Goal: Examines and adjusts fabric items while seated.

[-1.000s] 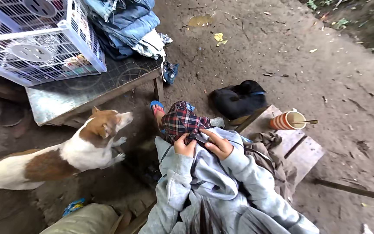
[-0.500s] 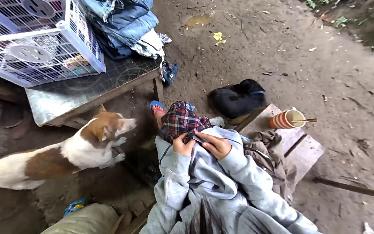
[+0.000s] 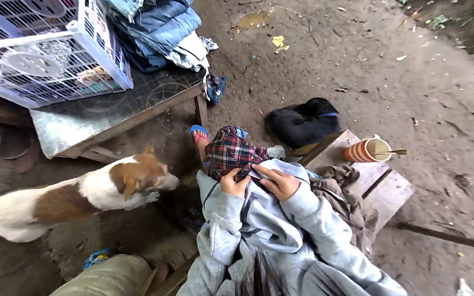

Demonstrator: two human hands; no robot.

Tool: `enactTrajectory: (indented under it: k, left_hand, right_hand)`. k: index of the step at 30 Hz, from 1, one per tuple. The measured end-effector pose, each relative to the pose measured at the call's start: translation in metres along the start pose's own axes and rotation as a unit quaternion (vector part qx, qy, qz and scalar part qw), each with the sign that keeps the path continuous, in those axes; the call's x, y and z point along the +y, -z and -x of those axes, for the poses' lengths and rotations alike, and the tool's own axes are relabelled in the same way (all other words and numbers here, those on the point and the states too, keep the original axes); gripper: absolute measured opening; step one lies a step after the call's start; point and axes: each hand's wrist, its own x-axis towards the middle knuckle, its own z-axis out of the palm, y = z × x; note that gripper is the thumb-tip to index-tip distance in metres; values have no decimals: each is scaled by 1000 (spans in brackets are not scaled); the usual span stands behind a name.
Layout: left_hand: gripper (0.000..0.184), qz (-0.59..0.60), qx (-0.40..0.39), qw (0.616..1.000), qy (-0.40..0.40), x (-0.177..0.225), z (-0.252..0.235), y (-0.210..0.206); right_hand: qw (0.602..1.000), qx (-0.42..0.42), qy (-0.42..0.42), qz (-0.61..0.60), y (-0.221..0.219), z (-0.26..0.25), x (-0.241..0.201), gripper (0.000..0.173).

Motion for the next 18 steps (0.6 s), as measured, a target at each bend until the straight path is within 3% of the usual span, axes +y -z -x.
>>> enactTrajectory:
  k: [5,13,15,18]
  left_hand:
    - [23,-5,-3,1000,-7,-1,-1,-2]
    - [23,33,2,999,14,2,-1,0]
    - [22,28,-2,1000,7,1,-2,0]
    - [21,4,-7,1000,-15,0,-3,0]
  right_hand:
    - [999,-2,-15,-28,-6,-6,0,45]
    - [996,31,42,-77,-14,-3,15,40]
    - [987,14,41,-154,-12,-6,17,39]
    - [944,-40,-56,-323,0,-11,11,39]
